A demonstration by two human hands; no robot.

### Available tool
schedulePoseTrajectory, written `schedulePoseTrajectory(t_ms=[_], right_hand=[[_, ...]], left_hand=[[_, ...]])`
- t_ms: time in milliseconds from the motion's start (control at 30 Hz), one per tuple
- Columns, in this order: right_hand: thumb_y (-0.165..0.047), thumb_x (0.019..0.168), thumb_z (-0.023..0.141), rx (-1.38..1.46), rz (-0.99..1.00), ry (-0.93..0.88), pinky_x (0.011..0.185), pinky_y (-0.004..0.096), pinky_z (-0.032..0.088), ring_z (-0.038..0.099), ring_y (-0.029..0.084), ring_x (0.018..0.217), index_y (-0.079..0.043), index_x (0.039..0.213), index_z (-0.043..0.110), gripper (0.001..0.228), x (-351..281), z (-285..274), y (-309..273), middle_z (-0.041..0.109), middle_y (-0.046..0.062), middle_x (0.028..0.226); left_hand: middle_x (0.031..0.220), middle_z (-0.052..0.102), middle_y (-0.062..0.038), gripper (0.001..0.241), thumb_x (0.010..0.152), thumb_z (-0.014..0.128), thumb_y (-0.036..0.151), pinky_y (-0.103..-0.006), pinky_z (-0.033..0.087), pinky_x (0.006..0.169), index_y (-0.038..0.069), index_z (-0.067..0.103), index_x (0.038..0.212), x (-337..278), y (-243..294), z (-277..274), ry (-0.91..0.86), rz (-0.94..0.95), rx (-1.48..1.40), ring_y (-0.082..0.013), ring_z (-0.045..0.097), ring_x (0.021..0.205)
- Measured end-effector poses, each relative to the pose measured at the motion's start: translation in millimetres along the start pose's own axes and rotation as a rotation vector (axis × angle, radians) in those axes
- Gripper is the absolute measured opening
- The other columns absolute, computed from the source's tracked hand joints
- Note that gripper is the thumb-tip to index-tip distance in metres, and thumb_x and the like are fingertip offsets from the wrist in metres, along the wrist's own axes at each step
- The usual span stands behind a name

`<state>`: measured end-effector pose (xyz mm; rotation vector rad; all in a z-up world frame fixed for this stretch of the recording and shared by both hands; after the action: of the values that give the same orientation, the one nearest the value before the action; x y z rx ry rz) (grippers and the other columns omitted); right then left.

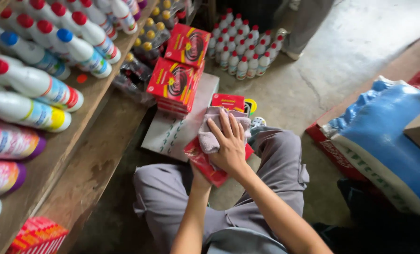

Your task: Wiping boxes of products with a cloth and placing them onto grocery store shelves.

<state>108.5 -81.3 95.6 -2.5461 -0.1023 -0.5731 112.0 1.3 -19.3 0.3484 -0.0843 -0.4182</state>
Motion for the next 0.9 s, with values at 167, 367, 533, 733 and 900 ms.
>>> schedulePoseTrajectory(t_ms=[167,367,533,733,900], right_hand=[[-0.021,0.057,0.081,-0.011,0.063,0.005,0.12,0.059,0.028,0.03,0.043,0.153,-0.019,0.152,0.05,0.099,-35,1,2,0.035,0.019,0.165],[-0.03,0.049,0.088,0.072,-0.161,-0.329,0.113,0.063,0.025,0.03,0.044,0.147,-0.022,0.148,0.049,0.107,-39,14,-35,0.034,0.018,0.16],[-0.028,0.061,0.086,0.011,-0.097,-0.09,0.118,0.052,0.031,0.035,0.037,0.153,-0.024,0.148,0.052,0.094,-6,9,18,0.039,0.013,0.165],[-0.025,0.052,0.085,-0.086,-0.108,-0.247,0.117,0.058,0.027,0.032,0.038,0.152,-0.024,0.151,0.05,0.105,-37,8,23,0.038,0.013,0.164],[-0.033,0.047,0.09,0.067,-0.273,-0.43,0.114,0.062,0.026,0.03,0.04,0.149,-0.025,0.148,0.049,0.11,-56,26,-44,0.035,0.013,0.162]], left_hand=[[0.173,0.021,-0.011,0.075,0.105,0.033,0.058,-0.0494,0.021,0.128,0.014,0.025,0.166,3,-25,1,-0.152,0.112,-0.149,-0.0313,0.023,0.159],[0.178,0.019,0.001,0.07,0.103,0.035,0.052,-0.0491,0.014,0.136,0.031,0.027,0.169,-29,-32,7,-0.408,0.55,-0.479,-0.0309,0.021,0.167],[0.172,0.024,-0.006,0.065,0.106,0.033,0.05,-0.0483,0.025,0.129,0.022,0.032,0.164,3,-35,-21,-0.144,0.139,-0.504,-0.0298,0.03,0.157],[0.167,0.033,-0.016,0.074,0.108,0.039,0.059,-0.0516,0.027,0.127,0.007,0.036,0.162,18,5,-44,0.007,-0.035,0.052,-0.0351,0.036,0.151],[0.17,0.028,-0.001,0.063,0.103,0.04,0.051,-0.0494,0.025,0.131,0.028,0.036,0.162,-17,-33,-52,-0.185,0.467,-0.33,-0.0287,0.034,0.158]])
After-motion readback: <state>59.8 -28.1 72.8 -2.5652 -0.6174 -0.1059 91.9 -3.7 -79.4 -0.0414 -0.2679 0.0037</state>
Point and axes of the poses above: each hand's wrist, its own x-axis towards the middle knuckle, its own z-axis out of the palm, y = z × x, the point moved 7 cm from there along x, towards the middle knuckle
